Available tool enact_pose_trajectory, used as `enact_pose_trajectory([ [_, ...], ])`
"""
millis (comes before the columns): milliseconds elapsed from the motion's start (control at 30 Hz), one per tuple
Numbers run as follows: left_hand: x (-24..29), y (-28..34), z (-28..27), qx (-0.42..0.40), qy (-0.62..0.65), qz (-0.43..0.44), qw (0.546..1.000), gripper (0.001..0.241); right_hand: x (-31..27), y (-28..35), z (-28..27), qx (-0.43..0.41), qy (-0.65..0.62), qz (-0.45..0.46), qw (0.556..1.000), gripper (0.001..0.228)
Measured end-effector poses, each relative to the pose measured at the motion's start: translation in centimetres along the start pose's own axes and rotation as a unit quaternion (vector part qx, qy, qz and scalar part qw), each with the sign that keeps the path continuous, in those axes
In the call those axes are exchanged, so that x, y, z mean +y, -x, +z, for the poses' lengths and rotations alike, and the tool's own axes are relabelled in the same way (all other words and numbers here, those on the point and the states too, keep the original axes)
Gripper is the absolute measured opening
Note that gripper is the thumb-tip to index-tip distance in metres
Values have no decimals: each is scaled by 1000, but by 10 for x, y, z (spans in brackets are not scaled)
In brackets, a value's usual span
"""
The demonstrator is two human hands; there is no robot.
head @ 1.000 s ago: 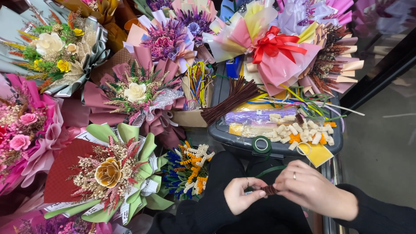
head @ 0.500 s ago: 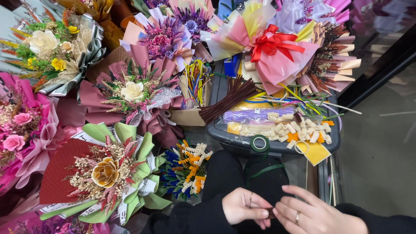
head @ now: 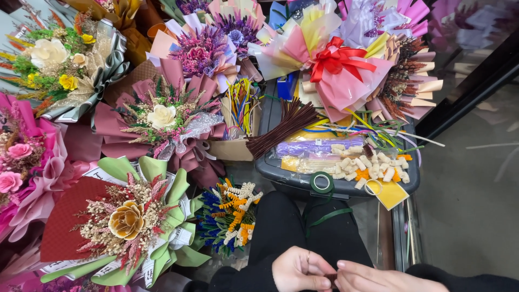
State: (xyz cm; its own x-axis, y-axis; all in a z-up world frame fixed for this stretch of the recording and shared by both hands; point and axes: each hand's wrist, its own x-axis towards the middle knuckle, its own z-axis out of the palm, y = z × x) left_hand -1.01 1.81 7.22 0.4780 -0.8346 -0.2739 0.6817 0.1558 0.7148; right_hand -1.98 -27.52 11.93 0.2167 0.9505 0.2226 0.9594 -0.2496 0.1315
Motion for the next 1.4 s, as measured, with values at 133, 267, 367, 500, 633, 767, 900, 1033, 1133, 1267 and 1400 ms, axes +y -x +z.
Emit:
enact_pose_trajectory([
  [133, 13, 9, 23, 64, -70, 86, 992, 39, 8, -23, -20, 41, 133, -84, 987, 32],
  [267, 30, 15, 34, 92, -179, 137, 970, 62, 8, -19, -14, 66, 107, -92, 988, 28],
  [367, 38, 17, 45, 116, -231, 187, 948, 62, 5, -20, -9, 47, 208, -112, 971, 32],
  [500, 50, 17, 61, 153, -261, 223, 927, 62, 7, -35, -30, 31, 204, -111, 972, 31],
  [633, 73, 21, 65, 144, -326, 235, 904, 59, 10, -49, -42, 45, 256, -92, 961, 37],
  [767, 81, 16, 60, 135, -411, 266, 861, 56, 9, -67, -50, 120, 147, 9, 982, 20],
  [900, 82, 3, 31, 98, -393, 201, 892, 64, 33, -76, -56, 148, -34, 31, 988, 15],
  [1033, 83, -4, 9, 63, -357, 92, 928, 51, 51, -62, -31, 152, -191, 175, 954, 25],
  [1133, 89, 2, 3, 116, -475, 64, 870, 35, 58, -53, -19, 148, -226, 270, 924, 32],
  [1267, 79, 0, -4, 192, -553, 62, 809, 19, 65, -54, -23, 92, -262, 298, 913, 56],
  [1400, 70, -3, -3, 210, -589, 89, 775, 20, 61, -77, -28, 105, -234, 263, 930, 63],
])
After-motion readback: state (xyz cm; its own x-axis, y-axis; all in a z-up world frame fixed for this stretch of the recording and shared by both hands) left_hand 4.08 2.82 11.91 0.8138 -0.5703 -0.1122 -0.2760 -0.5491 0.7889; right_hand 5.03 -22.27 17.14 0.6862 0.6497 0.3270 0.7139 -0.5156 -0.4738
